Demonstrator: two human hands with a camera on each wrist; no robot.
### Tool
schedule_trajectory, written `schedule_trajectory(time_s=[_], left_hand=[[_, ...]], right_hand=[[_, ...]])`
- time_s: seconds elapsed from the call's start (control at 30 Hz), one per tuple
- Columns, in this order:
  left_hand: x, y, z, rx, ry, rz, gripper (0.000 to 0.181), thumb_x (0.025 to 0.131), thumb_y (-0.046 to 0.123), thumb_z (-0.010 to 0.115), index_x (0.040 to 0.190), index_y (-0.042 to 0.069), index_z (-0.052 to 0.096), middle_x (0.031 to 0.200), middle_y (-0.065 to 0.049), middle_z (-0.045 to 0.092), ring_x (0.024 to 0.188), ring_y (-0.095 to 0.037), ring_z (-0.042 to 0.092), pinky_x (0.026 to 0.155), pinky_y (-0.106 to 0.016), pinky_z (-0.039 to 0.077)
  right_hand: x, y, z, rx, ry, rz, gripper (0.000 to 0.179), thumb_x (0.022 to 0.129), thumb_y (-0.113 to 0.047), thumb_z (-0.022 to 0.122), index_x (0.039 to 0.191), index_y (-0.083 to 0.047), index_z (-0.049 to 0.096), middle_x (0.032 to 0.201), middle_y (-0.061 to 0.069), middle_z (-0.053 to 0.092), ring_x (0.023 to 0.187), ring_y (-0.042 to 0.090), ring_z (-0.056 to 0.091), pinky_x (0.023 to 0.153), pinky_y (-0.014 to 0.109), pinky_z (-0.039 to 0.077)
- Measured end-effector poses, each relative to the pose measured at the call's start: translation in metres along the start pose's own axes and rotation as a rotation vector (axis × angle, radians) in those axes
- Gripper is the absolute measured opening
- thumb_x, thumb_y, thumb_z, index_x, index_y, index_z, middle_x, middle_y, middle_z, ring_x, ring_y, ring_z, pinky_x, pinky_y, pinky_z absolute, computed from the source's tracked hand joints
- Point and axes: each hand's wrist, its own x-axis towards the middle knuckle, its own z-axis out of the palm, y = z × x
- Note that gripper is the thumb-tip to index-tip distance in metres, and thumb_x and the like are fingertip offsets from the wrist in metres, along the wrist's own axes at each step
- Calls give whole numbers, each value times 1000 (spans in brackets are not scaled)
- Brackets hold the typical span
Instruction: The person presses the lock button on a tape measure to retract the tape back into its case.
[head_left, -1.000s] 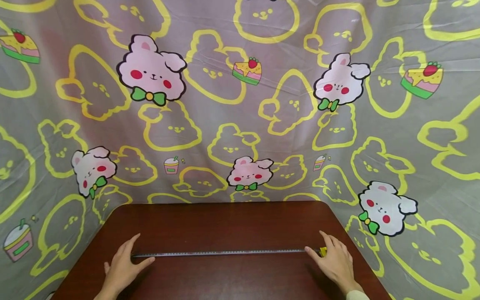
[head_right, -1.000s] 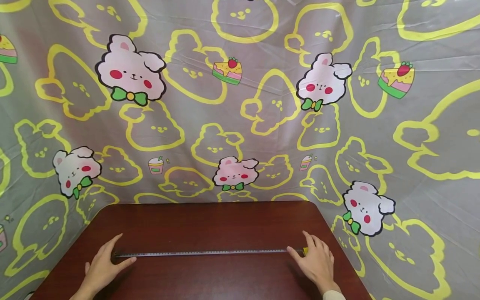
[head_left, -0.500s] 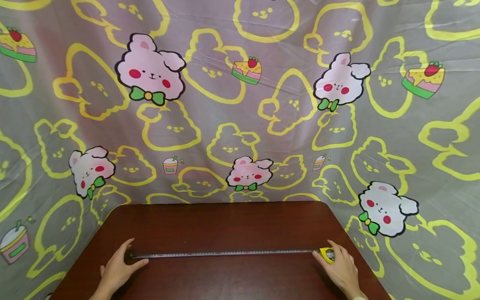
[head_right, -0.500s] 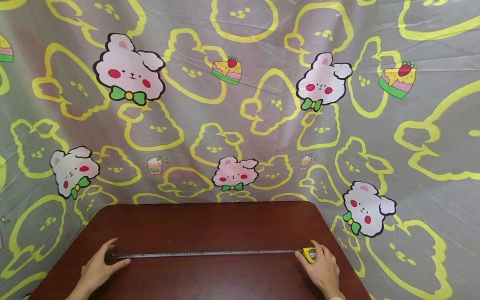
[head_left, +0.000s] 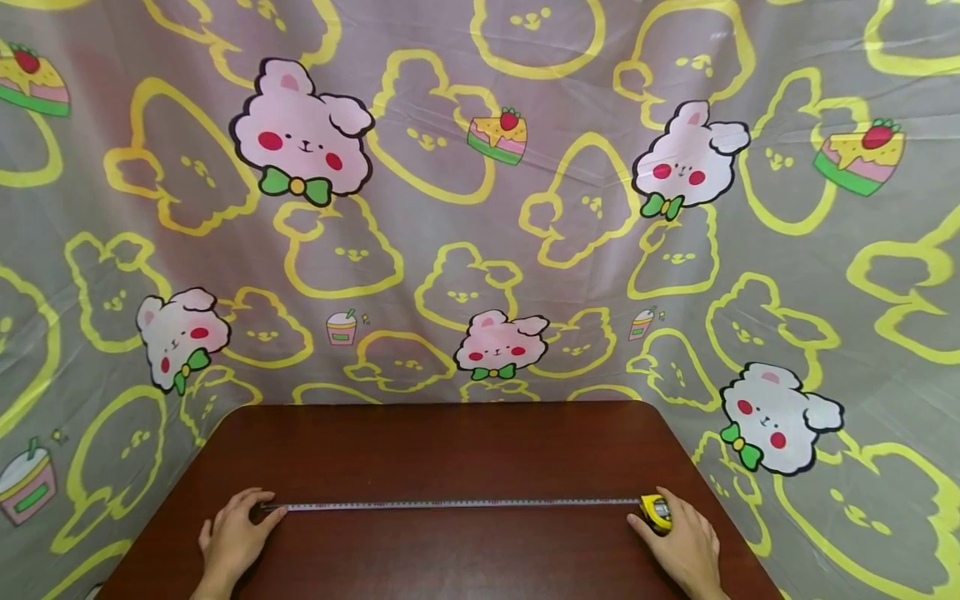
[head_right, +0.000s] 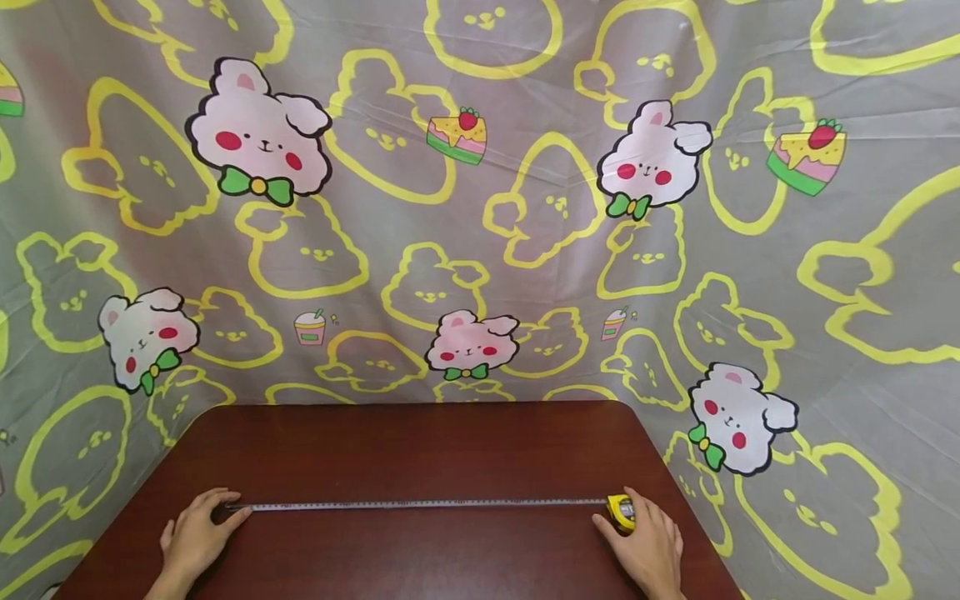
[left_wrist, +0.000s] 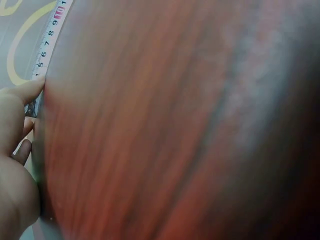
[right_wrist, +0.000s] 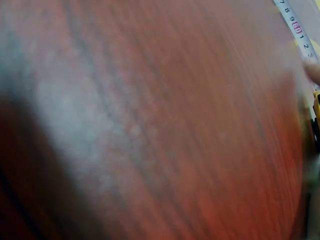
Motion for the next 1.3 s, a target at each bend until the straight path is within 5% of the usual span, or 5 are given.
schedule_trajectory(time_s=[0.2,0.43,0.73,1.07,1.3], left_hand=[[0,0,1,-19,69,35,45,96,36,74,126,3,66,147,-27,47,132,-54,38,105,-80,1],[0,-4,-1,-93,75,44,46,99,34,72,129,1,63,144,-31,51,130,-55,44,107,-77,5],[-7,-6,-2,-210,179,33,36,99,27,74,123,1,67,116,-22,69,107,-30,61,93,-47,40],[-10,-7,-3,-234,207,46,35,99,23,73,127,3,66,110,-16,68,91,0,53,80,-26,39],[-12,-3,-2,-264,218,13,37,98,27,75,125,3,66,104,-10,69,88,0,53,78,-26,38]], right_hand=[[2,3,1,-3,24,-18,88,87,-70,70,148,-11,49,143,27,51,127,56,41,100,72,24],[2,4,2,8,38,-15,80,90,-65,71,146,-12,51,142,26,52,126,55,42,98,71,26],[3,2,5,35,47,3,86,88,-66,71,149,-10,48,143,30,51,126,56,42,99,70,25],[2,2,5,95,133,15,85,84,-63,78,144,-9,52,135,32,57,116,53,52,91,68,33],[0,5,-2,151,142,22,83,83,-63,80,142,-10,54,131,28,60,113,50,54,86,65,38]])
